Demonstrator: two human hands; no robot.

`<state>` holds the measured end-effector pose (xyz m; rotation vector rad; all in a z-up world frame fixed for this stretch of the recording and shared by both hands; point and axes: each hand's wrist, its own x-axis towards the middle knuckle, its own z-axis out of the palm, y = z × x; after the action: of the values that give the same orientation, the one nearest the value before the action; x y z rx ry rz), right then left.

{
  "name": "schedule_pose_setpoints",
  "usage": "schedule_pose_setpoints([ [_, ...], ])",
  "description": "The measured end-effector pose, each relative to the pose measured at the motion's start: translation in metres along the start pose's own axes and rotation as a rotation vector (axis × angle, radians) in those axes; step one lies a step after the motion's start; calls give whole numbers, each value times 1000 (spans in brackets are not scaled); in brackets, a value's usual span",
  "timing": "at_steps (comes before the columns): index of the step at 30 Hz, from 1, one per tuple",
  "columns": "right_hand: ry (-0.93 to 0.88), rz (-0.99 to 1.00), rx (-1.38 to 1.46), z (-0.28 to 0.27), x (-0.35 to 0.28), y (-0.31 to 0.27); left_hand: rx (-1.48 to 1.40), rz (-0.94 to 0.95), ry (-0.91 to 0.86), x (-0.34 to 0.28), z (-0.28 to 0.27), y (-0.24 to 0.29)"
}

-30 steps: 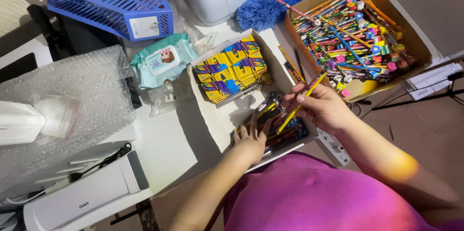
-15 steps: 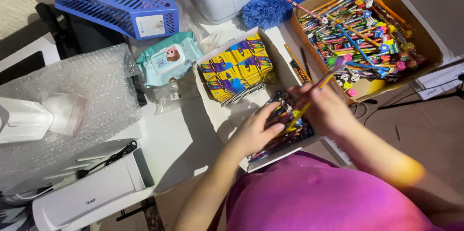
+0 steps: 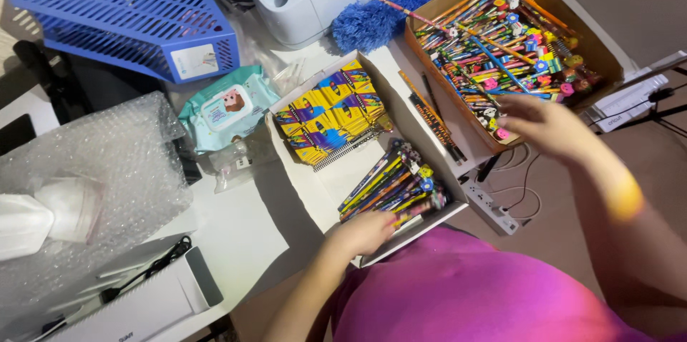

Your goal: The person transfers colorful pencils with toppers from a large cardboard box into a smaller white box, arranging them by hand. The person repeatedly picks up handfuls of pencils and places them into the smaller box, occasionally adjusting their alignment.

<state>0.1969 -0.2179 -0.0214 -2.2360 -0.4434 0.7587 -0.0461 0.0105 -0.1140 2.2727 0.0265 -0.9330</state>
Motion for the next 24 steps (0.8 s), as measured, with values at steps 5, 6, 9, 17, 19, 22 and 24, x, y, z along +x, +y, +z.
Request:
schedule_pose_setpoints([
  [5,176,79,98,-31,3,0,51,-53,92,0,4,7],
  [6,202,92,44,-37,5,1,22,-70,204,-4,1,15],
  [9,253,46,-53,-47,22,20,317,-68,452,-7,10,19],
  [17,136,23,-614,-20,65,35,240,-154,460,1,15,19],
  [19,76,-4,-640,-3,67,18,90,-261,275,3,11,22],
  [22,21,216,-942,17,71,5,-13,-459,150,6,12,26],
  [24,38,123,-969,27,86,25,363,-436,129,13,21,18],
])
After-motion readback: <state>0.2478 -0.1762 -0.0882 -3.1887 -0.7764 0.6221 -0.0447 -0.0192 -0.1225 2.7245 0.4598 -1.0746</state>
